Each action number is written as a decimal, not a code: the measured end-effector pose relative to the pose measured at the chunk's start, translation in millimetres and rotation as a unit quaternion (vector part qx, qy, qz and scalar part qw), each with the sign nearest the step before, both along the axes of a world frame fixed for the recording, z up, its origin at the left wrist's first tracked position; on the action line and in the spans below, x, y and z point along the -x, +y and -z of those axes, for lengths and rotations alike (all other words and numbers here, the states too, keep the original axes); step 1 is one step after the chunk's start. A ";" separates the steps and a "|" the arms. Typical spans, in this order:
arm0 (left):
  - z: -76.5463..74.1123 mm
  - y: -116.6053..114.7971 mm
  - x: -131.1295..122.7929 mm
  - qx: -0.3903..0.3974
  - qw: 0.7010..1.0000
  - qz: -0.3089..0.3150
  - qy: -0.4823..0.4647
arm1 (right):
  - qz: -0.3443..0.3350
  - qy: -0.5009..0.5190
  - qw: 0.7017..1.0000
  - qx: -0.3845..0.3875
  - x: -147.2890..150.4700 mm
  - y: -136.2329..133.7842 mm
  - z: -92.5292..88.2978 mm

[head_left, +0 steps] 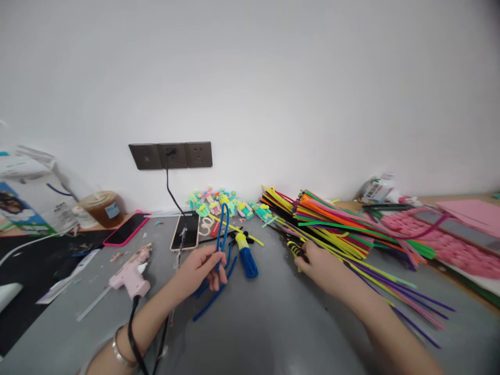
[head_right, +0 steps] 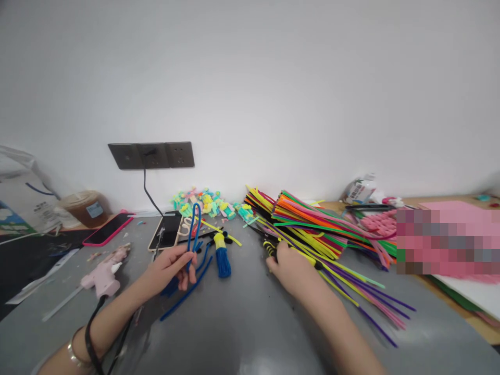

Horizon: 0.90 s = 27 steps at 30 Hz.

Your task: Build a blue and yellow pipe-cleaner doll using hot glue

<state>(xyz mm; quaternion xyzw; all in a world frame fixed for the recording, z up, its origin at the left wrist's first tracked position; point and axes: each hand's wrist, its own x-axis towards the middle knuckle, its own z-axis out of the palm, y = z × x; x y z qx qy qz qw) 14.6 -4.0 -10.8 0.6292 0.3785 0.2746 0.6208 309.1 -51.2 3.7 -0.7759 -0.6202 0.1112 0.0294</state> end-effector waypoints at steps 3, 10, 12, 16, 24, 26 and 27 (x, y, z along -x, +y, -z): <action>0.4 0.8 0.3 -0.007 1.000 -0.001 0.003 | 0.015 0.078 0.993 -0.093 -14.7 -6.9 -3.8; 2.2 2.3 0.8 -0.027 1.000 -0.004 0.003 | -0.011 0.368 0.921 -0.129 -15.3 -62.9 -27.9; 2.4 2.1 1.2 -0.033 0.999 -0.005 -0.001 | 0.010 0.411 0.901 -0.140 -7.3 -75.7 -34.9; 3.8 2.2 2.4 -0.038 0.999 -0.005 -0.002 | 0.037 0.441 0.882 -0.163 8.8 -82.0 -35.7; 3.6 2.3 2.7 -0.036 0.999 -0.005 -0.015 | 0.002 0.352 0.914 -0.200 34.1 -66.4 -13.0; 2.7 1.3 2.6 -0.040 0.999 -0.006 -0.016 | 0.010 0.336 0.920 -0.202 35.6 -65.7 -11.9; 2.1 0.7 2.5 -0.043 0.999 -0.005 -0.014 | 0.019 0.336 0.921 -0.197 35.7 -66.0 -11.3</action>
